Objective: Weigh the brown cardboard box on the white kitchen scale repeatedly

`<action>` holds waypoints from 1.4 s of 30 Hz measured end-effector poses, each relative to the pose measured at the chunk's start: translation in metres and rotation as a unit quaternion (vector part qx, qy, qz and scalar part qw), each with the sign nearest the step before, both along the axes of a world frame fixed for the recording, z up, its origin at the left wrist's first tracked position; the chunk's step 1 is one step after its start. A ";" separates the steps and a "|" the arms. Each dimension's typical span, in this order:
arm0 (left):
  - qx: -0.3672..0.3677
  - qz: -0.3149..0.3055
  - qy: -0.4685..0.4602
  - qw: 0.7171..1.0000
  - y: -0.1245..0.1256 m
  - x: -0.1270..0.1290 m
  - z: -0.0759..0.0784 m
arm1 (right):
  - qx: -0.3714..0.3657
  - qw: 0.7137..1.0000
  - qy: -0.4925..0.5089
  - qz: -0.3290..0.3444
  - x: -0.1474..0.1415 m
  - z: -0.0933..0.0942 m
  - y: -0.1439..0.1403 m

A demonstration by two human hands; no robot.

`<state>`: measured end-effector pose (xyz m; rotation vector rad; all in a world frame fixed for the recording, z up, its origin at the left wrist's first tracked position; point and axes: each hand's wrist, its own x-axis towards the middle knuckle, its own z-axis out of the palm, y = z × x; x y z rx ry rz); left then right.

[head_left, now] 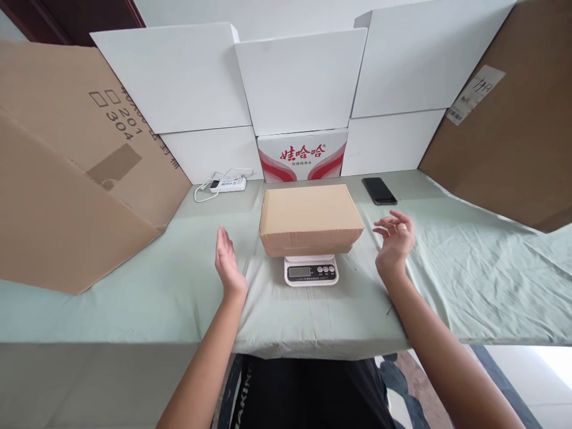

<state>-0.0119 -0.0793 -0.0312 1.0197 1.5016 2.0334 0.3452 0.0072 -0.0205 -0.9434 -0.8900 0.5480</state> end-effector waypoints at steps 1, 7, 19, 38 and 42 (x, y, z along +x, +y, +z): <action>-0.001 -0.009 -0.008 1.000 0.001 0.000 0.000 | -0.018 1.000 0.018 0.011 0.000 0.001 0.001; -0.005 -0.097 0.007 0.995 0.002 0.008 -0.004 | -0.045 0.996 -0.013 0.077 -0.013 0.001 -0.010; -0.030 -0.244 0.076 0.966 -0.004 0.022 -0.001 | -0.014 0.973 -0.190 0.132 -0.035 0.008 -0.035; -0.033 -0.207 0.005 0.978 0.141 0.033 -0.012 | 0.014 0.972 -0.178 0.156 -0.073 0.002 0.080; -0.053 -0.224 -0.015 0.973 0.140 0.038 -0.025 | -0.010 0.973 -0.173 0.152 -0.076 -0.011 0.076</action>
